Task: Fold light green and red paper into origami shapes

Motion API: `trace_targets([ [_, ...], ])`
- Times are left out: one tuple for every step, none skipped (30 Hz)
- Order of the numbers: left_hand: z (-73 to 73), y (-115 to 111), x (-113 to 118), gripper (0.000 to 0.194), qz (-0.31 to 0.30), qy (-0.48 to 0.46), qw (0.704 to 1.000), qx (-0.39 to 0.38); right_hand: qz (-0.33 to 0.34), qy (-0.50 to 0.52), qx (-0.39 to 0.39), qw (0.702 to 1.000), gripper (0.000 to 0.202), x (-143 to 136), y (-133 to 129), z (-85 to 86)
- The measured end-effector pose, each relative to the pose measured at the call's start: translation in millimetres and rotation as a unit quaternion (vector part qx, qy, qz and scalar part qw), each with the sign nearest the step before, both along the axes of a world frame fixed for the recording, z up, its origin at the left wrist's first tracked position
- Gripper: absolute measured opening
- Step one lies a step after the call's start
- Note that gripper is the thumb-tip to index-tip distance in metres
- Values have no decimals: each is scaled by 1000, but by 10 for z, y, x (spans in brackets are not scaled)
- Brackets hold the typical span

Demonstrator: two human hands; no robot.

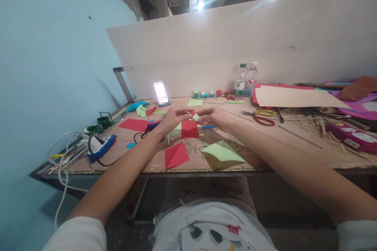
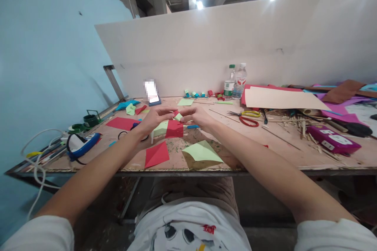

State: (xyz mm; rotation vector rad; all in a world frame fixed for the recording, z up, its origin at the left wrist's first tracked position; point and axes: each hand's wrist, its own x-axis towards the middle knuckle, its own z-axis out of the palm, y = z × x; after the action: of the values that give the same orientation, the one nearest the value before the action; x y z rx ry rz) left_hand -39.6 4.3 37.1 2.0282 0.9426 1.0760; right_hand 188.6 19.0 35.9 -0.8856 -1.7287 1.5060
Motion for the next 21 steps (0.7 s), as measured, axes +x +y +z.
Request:
trace_targets([
  [5,-6,-1,31,1,0,1000,-2,-1,-1,0,1000,32,-1,5,-6],
  [7,-9,-3,31,2,0,1000,-3,-2,-2,0,1000,32,-2,11,-12],
  [7,-7,-5,31,3,1,1000,-4,-3,-3,0,1000,32,-4,17,-17],
  [4,-2,-7,31,4,1,1000,-5,-5,-3,-1,1000,32,-6,22,-21],
  [-2,7,-8,31,6,1,1000,-6,-7,-4,-1,1000,33,-8,26,-23],
  [-11,20,-9,32,7,1,1000,-5,-10,-4,-1,1000,33,-9,27,-23],
  [-20,35,-8,32,9,1,1000,-5,-13,-5,0,1000,33,-11,27,-22],
  [-31,50,-6,33,10,1,1000,-4,-15,-4,1,1000,33,-13,24,-21],
  [-41,64,-3,33,11,2,1000,-4,-17,-4,2,1000,34,-14,21,-18],
  [-50,75,0,33,11,4,1000,-4,-18,-4,4,1000,34,-15,17,-17],
  [-56,81,4,33,10,6,1000,-4,-19,-4,5,1000,34,-16,13,-16],
  [-58,82,8,33,7,9,1000,-5,-20,-5,7,1000,34,-17,10,-17],
  [-55,78,11,33,5,13,1000,-5,-23,-6,7,1000,34,-19,10,-20],
  [-49,69,13,33,3,16,1000,-4,-26,-7,8,1000,34,-21,11,-23],
  [-39,57,14,33,2,18,1000,-1,-30,-8,8,999,34,-23,13,-27],
  [-27,42,14,32,2,20,1000,2,-33,-8,8,999,34,-24,16,-30],
  [-14,26,13,32,2,21,1000,5,-35,-8,8,999,34,-25,18,-32],
  [0,12,12,32,1,21,1000,9,-35,-8,8,999,34,-25,18,-32],
  [11,1,11,32,0,20,1000,12,-34,-8,8,999,34,-24,16,-30],
  [21,-6,10,33,-2,19,1000,14,-32,-8,8,999,34,-22,12,-27],
  [26,-9,9,33,-3,17,1000,17,-30,-8,8,999,34,-20,6,-22],
])
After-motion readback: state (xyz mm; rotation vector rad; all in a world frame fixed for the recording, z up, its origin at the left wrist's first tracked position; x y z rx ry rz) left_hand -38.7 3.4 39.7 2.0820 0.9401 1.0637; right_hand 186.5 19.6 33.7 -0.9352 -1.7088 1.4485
